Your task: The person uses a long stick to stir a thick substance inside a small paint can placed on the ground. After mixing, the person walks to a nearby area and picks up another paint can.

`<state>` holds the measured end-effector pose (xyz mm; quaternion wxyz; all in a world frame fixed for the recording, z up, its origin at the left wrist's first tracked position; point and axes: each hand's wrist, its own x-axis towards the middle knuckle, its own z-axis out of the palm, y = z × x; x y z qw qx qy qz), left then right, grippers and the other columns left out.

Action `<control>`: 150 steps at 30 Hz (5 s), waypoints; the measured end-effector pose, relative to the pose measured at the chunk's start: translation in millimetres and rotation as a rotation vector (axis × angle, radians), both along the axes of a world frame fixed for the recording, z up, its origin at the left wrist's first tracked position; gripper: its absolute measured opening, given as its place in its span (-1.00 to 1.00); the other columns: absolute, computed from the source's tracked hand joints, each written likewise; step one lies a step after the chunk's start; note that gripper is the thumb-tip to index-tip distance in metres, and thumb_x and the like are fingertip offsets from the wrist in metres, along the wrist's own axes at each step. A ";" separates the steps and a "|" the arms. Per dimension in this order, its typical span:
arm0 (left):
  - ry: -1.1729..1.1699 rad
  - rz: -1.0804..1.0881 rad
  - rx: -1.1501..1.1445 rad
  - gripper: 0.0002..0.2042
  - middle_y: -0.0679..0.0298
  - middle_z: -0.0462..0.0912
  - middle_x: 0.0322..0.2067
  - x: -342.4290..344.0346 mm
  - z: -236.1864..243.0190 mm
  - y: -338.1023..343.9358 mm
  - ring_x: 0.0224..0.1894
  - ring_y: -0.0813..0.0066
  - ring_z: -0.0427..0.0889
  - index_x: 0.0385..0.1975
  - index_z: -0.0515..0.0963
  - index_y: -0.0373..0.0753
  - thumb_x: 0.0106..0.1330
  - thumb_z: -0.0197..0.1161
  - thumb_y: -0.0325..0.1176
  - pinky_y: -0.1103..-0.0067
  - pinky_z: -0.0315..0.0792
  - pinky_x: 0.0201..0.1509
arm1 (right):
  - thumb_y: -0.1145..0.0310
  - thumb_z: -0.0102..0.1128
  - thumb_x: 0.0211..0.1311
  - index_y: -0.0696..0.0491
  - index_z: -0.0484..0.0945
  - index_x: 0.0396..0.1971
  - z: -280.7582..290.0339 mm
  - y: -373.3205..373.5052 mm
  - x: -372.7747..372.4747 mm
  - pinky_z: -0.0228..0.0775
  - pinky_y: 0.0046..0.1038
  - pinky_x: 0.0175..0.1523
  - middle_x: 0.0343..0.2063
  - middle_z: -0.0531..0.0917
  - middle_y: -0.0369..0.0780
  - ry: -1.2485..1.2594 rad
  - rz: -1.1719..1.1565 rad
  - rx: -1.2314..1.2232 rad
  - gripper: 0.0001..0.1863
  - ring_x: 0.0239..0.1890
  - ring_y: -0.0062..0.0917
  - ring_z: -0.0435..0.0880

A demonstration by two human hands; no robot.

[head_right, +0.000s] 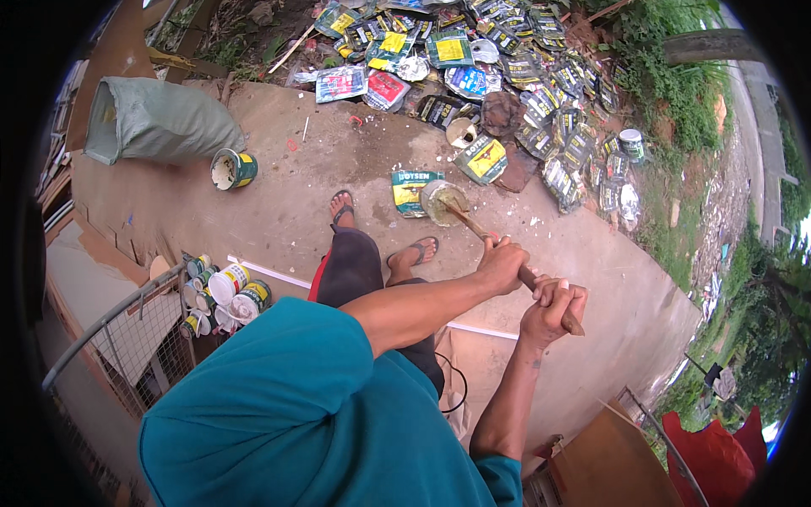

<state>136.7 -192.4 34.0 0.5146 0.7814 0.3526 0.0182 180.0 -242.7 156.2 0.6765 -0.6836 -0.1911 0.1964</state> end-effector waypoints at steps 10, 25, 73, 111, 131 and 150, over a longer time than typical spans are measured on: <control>0.101 -0.307 0.074 -0.50 -0.04 0.39 0.12 -4.8 -13.1 -27.6 0.25 -0.07 0.37 0.00 0.54 -0.18 0.14 0.49 -0.05 0.05 0.33 0.26 | 0.48 0.02 0.41 0.04 0.18 -0.49 -30.7 -94.9 20.8 0.34 -0.46 -0.39 -0.69 0.29 -0.32 -0.016 -0.257 -0.135 -0.73 -0.62 -0.62 0.31; 0.985 0.378 0.030 -0.60 -0.19 0.66 -0.02 -355.6 -79.7 86.8 0.20 -0.05 0.54 -0.19 0.66 -0.27 0.28 0.34 0.01 0.24 0.44 0.25 | 0.45 0.13 0.38 0.05 0.24 -0.50 -59.7 -227.9 51.9 0.39 -0.45 -0.28 -0.62 0.40 -0.27 -0.003 -0.636 -0.173 -0.72 -0.52 -0.53 0.45; 0.914 0.109 -0.067 -0.59 -0.06 0.72 -0.28 -258.7 -65.2 205.6 -0.17 0.05 0.70 -0.27 0.62 -0.31 0.33 0.31 0.01 0.29 0.52 -0.01 | 0.37 0.03 0.49 0.04 0.23 -0.63 -9.9 -69.8 173.6 0.27 -0.49 -0.50 -0.77 0.34 -0.31 0.039 -0.588 -0.257 -0.59 -0.70 -0.63 0.29; 0.728 0.319 -0.188 -0.57 -0.01 0.73 -0.23 -227.7 -33.7 160.9 -0.12 0.12 0.69 -0.18 0.62 -0.31 0.37 0.27 0.03 0.34 0.51 0.05 | 0.26 0.06 0.52 0.03 0.19 -0.57 -39.7 -213.9 284.2 0.34 -0.46 -0.48 -0.74 0.29 -0.32 -0.031 -0.884 -0.124 -0.58 -0.68 -0.57 0.31; 0.438 0.641 -0.249 -0.58 0.05 0.74 -0.24 -233.7 -87.5 102.0 -0.15 0.25 0.70 -0.09 0.61 -0.34 0.39 0.27 -0.04 0.38 0.53 0.01 | 0.22 0.16 0.43 0.02 0.31 -0.53 -95.8 -269.9 328.3 0.43 -0.45 -0.41 -0.63 0.46 -0.28 -0.094 -0.980 -0.397 -0.65 -0.58 -0.55 0.46; 0.691 0.911 -0.285 -0.58 0.06 0.71 -0.34 -290.5 -100.5 -61.2 -0.28 0.37 0.69 -0.26 0.63 -0.39 0.39 0.28 -0.03 0.44 0.55 -0.10 | 0.20 0.14 0.43 0.07 0.34 -0.24 -95.7 -301.5 390.7 0.43 -0.41 -0.21 -0.52 0.54 -0.21 0.066 -1.027 -0.568 -0.74 -0.44 -0.47 0.53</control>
